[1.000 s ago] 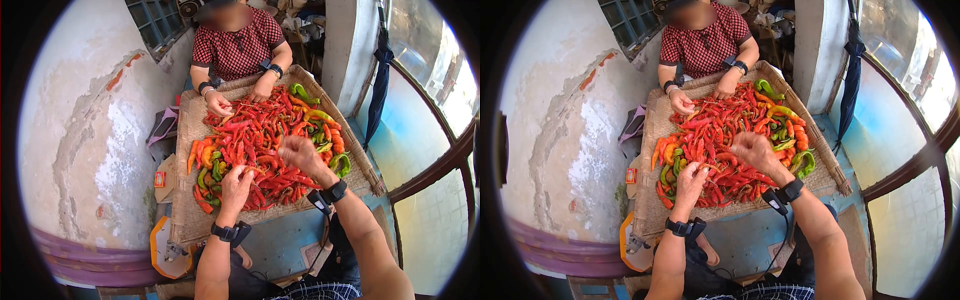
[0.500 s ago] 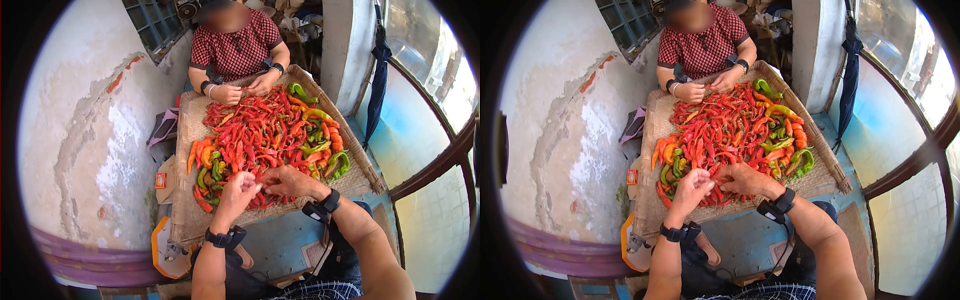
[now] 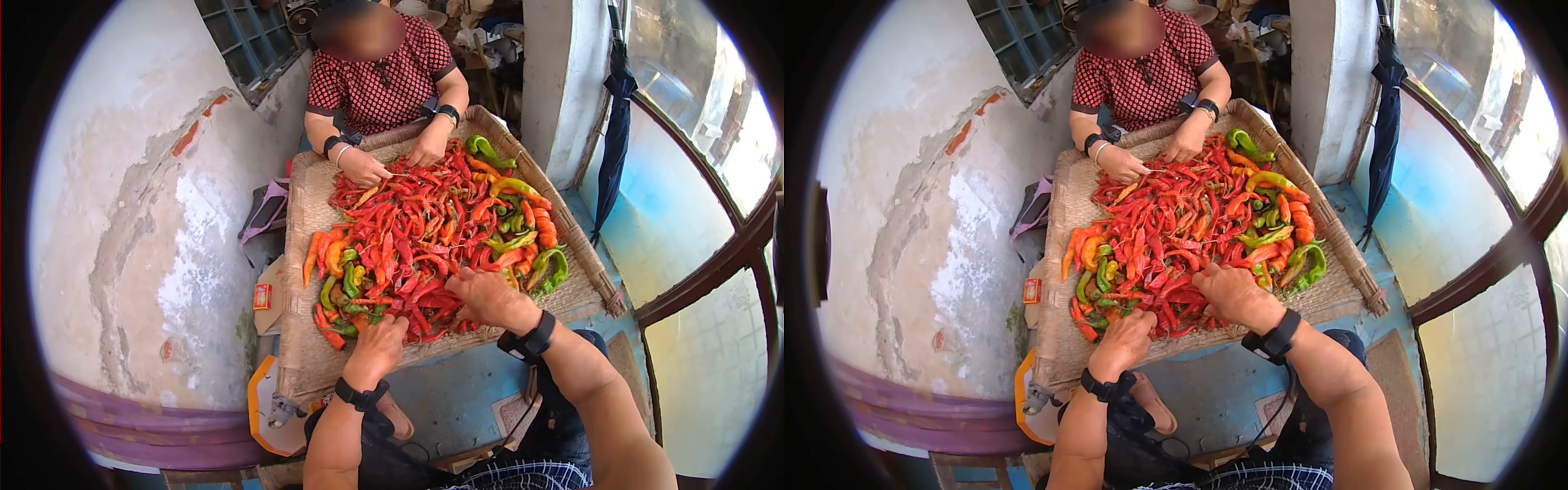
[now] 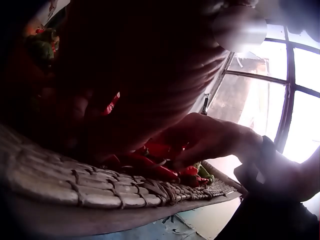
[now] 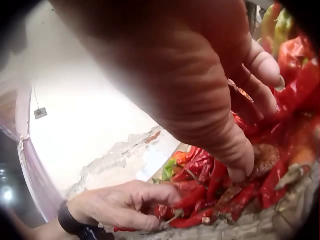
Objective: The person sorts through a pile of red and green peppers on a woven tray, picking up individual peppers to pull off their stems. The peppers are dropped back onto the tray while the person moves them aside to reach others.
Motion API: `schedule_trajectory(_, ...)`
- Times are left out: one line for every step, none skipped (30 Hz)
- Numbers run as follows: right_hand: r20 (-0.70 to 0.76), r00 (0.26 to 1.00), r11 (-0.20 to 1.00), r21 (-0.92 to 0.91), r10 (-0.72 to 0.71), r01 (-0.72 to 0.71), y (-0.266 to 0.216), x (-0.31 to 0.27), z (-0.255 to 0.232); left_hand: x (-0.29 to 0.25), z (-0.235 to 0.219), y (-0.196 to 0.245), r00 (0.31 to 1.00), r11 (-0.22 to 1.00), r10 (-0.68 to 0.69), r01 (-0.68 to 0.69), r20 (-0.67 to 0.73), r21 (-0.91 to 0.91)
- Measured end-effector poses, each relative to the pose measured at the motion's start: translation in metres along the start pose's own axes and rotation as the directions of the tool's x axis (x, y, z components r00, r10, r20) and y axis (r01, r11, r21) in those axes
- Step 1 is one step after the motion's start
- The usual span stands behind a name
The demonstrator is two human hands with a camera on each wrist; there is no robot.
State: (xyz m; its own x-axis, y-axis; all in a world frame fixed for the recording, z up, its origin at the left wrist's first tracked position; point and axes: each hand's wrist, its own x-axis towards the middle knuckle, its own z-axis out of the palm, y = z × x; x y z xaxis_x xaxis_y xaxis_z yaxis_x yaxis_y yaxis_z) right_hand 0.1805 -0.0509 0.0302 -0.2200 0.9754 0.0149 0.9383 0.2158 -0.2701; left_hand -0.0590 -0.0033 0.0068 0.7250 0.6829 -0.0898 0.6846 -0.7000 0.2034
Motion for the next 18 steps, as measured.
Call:
schedule_trajectory(0.001, 1.000, 1.000, 0.002, 0.005, -0.005, -0.002, -0.001, 0.005, 0.001, 0.000, 0.002, 1.000, 1.000, 0.004, -0.004, 0.004, -0.001)
schedule_trajectory(-0.006, 1.000, 1.000, -0.017, -0.010, 0.009, -0.003, 0.001, 0.011, 0.003, -0.001, 0.004, 0.998, 0.997, 0.035, -0.038, -0.045, -0.071)
schedule_trajectory(-0.015, 1.000, 0.999, -0.036, -0.027, 0.026, -0.002, 0.003, 0.014, 0.005, -0.005, 0.005, 0.993, 0.988, 0.061, -0.074, -0.098, -0.139)
schedule_trajectory(-0.017, 0.999, 0.999, -0.035, -0.027, 0.026, 0.000, 0.004, 0.015, 0.007, -0.009, 0.008, 0.993, 0.988, 0.062, -0.075, -0.098, -0.136)
schedule_trajectory(-0.032, 0.998, 0.998, -0.034, -0.045, 0.043, 0.003, 0.006, 0.015, 0.010, -0.014, 0.013, 0.990, 0.978, 0.043, -0.068, -0.133, -0.196)
schedule_trajectory(-0.045, 0.997, 0.998, -0.032, -0.061, 0.060, 0.005, 0.007, 0.015, 0.014, -0.018, 0.017, 0.986, 0.965, 0.022, -0.064, -0.165, -0.256)
schedule_trajectory(-0.046, 0.997, 0.998, -0.031, -0.059, 0.058, 0.006, 0.006, 0.017, 0.019, -0.018, 0.020, 0.986, 0.965, 0.024, -0.065, -0.164, -0.255)
schedule_trajectory(-0.133, 0.989, 0.998, 0.007, -0.066, 0.067, 0.008, 0.006, 0.018, 0.023, -0.019, 0.022, 0.967, 0.954, -0.014, -0.062, -0.253, -0.292)
schedule_trajectory(-0.218, 0.973, 0.996, 0.044, -0.069, 0.081, 0.009, 0.005, 0.019, 0.027, -0.020, 0.024, 0.939, 0.942, -0.057, -0.062, -0.338, -0.331)
schedule_trajectory(-0.217, 0.974, 0.996, 0.045, -0.068, 0.080, 0.011, 0.005, 0.019, 0.030, -0.021, 0.026, 0.940, 0.942, -0.057, -0.062, -0.337, -0.331)
schedule_trajectory(-0.267, 0.961, 0.985, 0.138, -0.068, 0.108, 0.013, 0.006, 0.017, 0.033, -0.024, 0.028, 0.912, 0.921, -0.114, -0.052, -0.394, -0.387)
schedule_trajectory(-0.315, 0.947, 0.964, 0.227, -0.063, 0.140, 0.015, 0.007, 0.013, 0.036, -0.027, 0.029, 0.878, 0.896, -0.175, -0.047, -0.446, -0.442)
schedule_trajectory(-0.311, 0.948, 0.964, 0.228, -0.064, 0.140, 0.018, 0.007, 0.008, 0.038, -0.029, 0.027, 0.869, 0.911, -0.191, -0.017, -0.457, -0.413)
schedule_trajectory(-0.313, 0.949, 0.919, 0.367, -0.023, 0.143, 0.021, 0.008, 0.001, 0.040, -0.030, 0.027, 0.869, 0.910, -0.194, -0.015, -0.456, -0.415)
schedule_trajectory(-0.309, 0.951, 0.855, 0.498, 0.020, 0.145, 0.023, 0.009, -0.007, 0.042, -0.032, 0.027, 0.840, 0.906, -0.199, -0.039, -0.506, -0.421)
schedule_trajectory(-0.308, 0.951, 0.855, 0.498, 0.019, 0.144, 0.023, 0.010, -0.014, 0.044, -0.033, 0.026, 0.807, 0.903, -0.204, -0.064, -0.554, -0.425)
schedule_trajectory(-0.320, 0.942, 0.817, 0.566, 0.098, 0.108, 0.024, 0.012, -0.021, 0.045, -0.033, 0.025, 0.805, 0.899, -0.201, -0.075, -0.558, -0.431)
schedule_trajectory(-0.326, 0.929, 0.773, 0.630, 0.176, 0.075, 0.027, 0.014, -0.027, 0.045, -0.034, 0.027, 0.805, 0.898, -0.203, -0.074, -0.557, -0.434)
